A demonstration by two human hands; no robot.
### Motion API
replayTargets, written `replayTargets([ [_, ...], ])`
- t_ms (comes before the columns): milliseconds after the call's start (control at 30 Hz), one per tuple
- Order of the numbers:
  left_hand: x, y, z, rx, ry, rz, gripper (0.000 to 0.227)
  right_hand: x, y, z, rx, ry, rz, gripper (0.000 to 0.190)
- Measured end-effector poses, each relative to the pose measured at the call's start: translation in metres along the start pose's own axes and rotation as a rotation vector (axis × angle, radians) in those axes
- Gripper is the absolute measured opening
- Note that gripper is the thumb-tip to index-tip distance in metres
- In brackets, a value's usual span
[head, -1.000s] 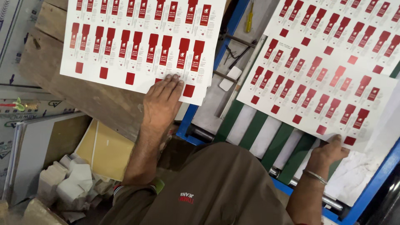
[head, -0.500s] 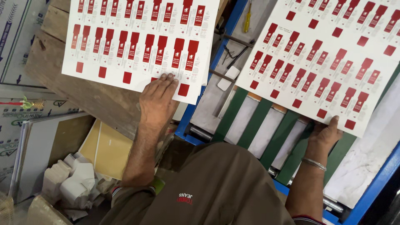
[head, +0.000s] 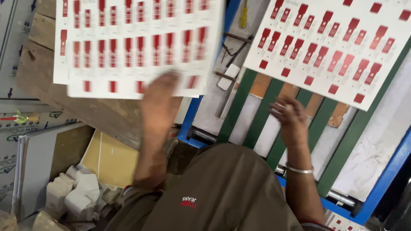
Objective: The person repeatedly picks up sheets of paper printed with red labels from a conveyor belt and stacks them on a wooden surface to the left. The person uses both hands to handle the sheets, aligning them into a neat pile.
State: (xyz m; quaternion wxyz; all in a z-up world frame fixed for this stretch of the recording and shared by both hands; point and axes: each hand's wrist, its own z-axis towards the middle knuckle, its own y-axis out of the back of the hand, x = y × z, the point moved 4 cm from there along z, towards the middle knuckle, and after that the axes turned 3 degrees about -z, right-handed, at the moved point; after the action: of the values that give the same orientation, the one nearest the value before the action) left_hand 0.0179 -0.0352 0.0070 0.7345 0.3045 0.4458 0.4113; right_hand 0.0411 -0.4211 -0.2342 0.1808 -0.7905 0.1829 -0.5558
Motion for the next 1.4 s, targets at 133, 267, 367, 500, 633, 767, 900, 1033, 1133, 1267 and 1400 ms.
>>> replayTargets([
  [133, -0.081, -0.077, 0.01, 0.37, -0.177, 0.087, 0.046, 0.025, -0.119, -0.029, 0.493, 0.045, 0.014, 0.064],
  [267, -0.109, -0.087, 0.001, 0.339, -0.342, 0.033, 0.061, 0.024, -0.129, -0.03, 0.076, -0.085, 0.214, 0.06],
  [367, -0.071, -0.064, 0.009, 0.325, -0.261, 0.162, 0.068, 0.038, -0.073, -0.011, -0.163, 0.098, 0.166, 0.061],
  [500, -0.018, -0.018, 0.009, 0.228, -0.18, 0.26, 0.073, 0.053, 0.027, 0.006, -0.256, 0.412, 0.148, 0.062],
  [633, 0.002, -0.012, 0.01, 0.205, -0.227, 0.349, 0.06, 0.051, 0.112, -0.003, -0.53, 0.473, 0.047, 0.058],
  [767, 0.002, -0.01, 0.005, 0.144, -0.268, 0.421, 0.038, 0.034, 0.152, -0.023, -0.719, 0.427, 0.117, 0.045],
  [900, 0.001, -0.007, 0.004, 0.121, -0.263, 0.342, 0.035, 0.006, 0.163, -0.035, -0.687, 0.422, 0.096, 0.048],
  [1033, 0.0, -0.002, 0.005, 0.138, -0.24, 0.288, 0.039, -0.011, 0.171, -0.026, -0.717, 0.4, 0.052, 0.043],
  [1133, 0.0, -0.004, 0.007, 0.097, -0.219, 0.339, 0.045, -0.006, 0.17, -0.011, -0.632, 0.482, 0.039, 0.05],
  [1267, 0.007, -0.011, -0.001, 0.061, -0.2, 0.378, 0.043, -0.001, 0.165, 0.007, -0.583, 0.413, 0.099, 0.045],
  [1400, 0.016, -0.011, -0.006, 0.13, -0.156, 0.316, 0.046, -0.004, 0.159, 0.018, -0.536, 0.233, 0.166, 0.043],
])
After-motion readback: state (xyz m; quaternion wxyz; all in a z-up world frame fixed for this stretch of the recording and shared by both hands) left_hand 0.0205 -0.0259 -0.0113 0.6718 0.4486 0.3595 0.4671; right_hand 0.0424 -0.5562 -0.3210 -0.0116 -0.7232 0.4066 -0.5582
